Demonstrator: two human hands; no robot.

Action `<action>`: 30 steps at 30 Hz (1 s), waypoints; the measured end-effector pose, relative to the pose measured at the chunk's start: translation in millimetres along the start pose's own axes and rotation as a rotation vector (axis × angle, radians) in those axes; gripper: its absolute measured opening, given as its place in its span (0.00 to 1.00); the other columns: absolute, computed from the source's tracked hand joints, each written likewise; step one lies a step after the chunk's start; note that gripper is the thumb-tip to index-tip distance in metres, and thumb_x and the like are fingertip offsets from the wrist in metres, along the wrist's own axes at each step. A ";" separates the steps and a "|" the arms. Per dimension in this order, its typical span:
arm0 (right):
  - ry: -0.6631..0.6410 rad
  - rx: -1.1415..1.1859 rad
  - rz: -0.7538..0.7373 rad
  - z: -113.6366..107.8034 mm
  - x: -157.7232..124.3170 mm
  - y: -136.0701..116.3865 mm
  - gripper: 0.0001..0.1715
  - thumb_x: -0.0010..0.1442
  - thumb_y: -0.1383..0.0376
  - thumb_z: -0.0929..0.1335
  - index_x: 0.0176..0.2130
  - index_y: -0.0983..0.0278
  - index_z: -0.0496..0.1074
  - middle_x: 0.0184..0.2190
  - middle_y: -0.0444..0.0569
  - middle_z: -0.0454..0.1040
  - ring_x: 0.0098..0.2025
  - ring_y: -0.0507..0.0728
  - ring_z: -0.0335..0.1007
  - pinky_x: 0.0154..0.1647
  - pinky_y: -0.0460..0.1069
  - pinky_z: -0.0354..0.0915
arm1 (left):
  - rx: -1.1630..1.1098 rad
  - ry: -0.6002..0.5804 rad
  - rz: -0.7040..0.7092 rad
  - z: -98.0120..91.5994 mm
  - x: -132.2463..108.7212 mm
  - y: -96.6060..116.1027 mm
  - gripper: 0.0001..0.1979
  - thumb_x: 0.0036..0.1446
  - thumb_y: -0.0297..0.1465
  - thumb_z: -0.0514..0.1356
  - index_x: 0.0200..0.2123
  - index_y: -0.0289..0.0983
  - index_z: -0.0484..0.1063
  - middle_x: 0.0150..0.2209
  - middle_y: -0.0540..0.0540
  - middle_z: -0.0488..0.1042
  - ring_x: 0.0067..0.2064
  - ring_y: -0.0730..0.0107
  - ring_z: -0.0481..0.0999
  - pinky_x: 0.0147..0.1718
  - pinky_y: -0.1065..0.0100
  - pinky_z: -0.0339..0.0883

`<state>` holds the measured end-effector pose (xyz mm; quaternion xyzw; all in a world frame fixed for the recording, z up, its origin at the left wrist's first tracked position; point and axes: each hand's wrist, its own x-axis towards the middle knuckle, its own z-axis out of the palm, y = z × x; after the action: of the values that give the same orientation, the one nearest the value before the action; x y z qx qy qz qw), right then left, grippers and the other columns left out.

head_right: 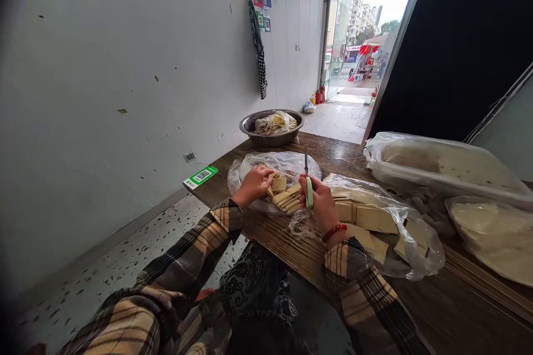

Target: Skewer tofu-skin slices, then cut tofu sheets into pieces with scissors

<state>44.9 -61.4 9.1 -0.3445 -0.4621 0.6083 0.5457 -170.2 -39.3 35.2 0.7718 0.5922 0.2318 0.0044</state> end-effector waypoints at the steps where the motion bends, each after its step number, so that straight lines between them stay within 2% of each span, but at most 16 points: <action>1: -0.005 -0.009 0.003 -1.3 0.7 0.5 0.29 0.48 0.48 0.74 0.45 0.63 0.73 0.23 0.39 0.68 0.19 0.48 0.62 0.16 0.44 0.63 | 0.052 -0.047 0.033 3.4 2.0 4.8 0.14 0.56 0.30 0.57 0.44 0.34 0.75 0.46 0.39 0.75 0.49 0.58 0.72 0.52 0.59 0.62; 5: -0.001 -0.065 0.023 -6.8 3.5 2.2 0.32 0.47 0.47 0.74 0.45 0.63 0.73 0.23 0.39 0.69 0.19 0.49 0.63 0.16 0.45 0.64 | 0.201 -0.194 0.063 13.9 8.7 13.9 0.14 0.55 0.31 0.58 0.44 0.34 0.75 0.48 0.37 0.74 0.50 0.55 0.70 0.53 0.57 0.60; 8: -0.009 -0.091 0.024 -7.4 3.8 1.7 0.33 0.46 0.46 0.74 0.44 0.63 0.73 0.23 0.39 0.69 0.19 0.49 0.63 0.17 0.45 0.65 | 0.234 -0.244 0.042 15.4 12.2 12.1 0.13 0.55 0.33 0.58 0.42 0.36 0.75 0.47 0.38 0.73 0.50 0.55 0.69 0.52 0.57 0.60; 11: -0.029 -0.109 0.015 -4.4 1.5 -1.7 0.32 0.46 0.47 0.74 0.44 0.64 0.73 0.23 0.40 0.69 0.19 0.49 0.63 0.17 0.45 0.64 | 0.202 -0.247 0.016 13.1 14.5 8.3 0.12 0.51 0.32 0.60 0.41 0.36 0.73 0.46 0.39 0.73 0.49 0.55 0.69 0.49 0.59 0.61; 15: -0.041 -0.197 0.008 1.0 -2.5 -7.7 0.31 0.48 0.48 0.73 0.45 0.65 0.73 0.22 0.40 0.68 0.19 0.49 0.62 0.17 0.45 0.64 | 0.102 -0.186 -0.018 9.1 12.9 4.6 0.11 0.48 0.29 0.60 0.38 0.36 0.71 0.38 0.41 0.75 0.42 0.57 0.71 0.41 0.61 0.63; 20: -0.084 -0.275 -0.030 5.7 -6.3 -9.7 0.31 0.50 0.50 0.72 0.48 0.65 0.73 0.23 0.40 0.68 0.19 0.49 0.62 0.17 0.45 0.63 | -0.219 -0.111 -0.118 0.5 2.0 -1.6 0.06 0.46 0.25 0.59 0.30 0.36 0.73 0.29 0.46 0.74 0.32 0.66 0.71 0.31 0.67 0.62; 23: -0.132 -0.264 -0.032 9.1 -9.7 -9.7 0.30 0.52 0.50 0.71 0.48 0.64 0.73 0.23 0.40 0.68 0.19 0.49 0.62 0.16 0.45 0.62 | -0.516 0.035 -0.257 -10.5 -5.5 -6.0 0.01 0.47 0.27 0.60 0.25 0.35 0.72 0.25 0.49 0.73 0.28 0.71 0.69 0.27 0.70 0.61; 27: -0.239 -0.287 0.000 15.1 -15.4 -12.1 0.32 0.52 0.49 0.71 0.50 0.66 0.71 0.24 0.40 0.67 0.18 0.48 0.61 0.16 0.45 0.60 | -0.935 0.218 -0.461 -29.7 -13.4 -5.5 0.06 0.48 0.28 0.63 0.26 0.34 0.68 0.23 0.52 0.69 0.22 0.78 0.67 0.21 0.74 0.57; 30: -0.311 -0.373 0.033 18.6 -19.4 -15.8 0.37 0.50 0.48 0.72 0.51 0.69 0.70 0.21 0.40 0.66 0.17 0.48 0.59 0.15 0.45 0.58 | -1.149 0.243 -0.562 -42.4 -18.4 1.3 0.07 0.51 0.28 0.63 0.28 0.35 0.65 0.24 0.52 0.70 0.20 0.78 0.70 0.18 0.76 0.56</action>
<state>36.4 -84.3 28.5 -0.3488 -0.6392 0.5671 0.3849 -187.9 -67.9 67.0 0.4306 0.5495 0.5873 0.4096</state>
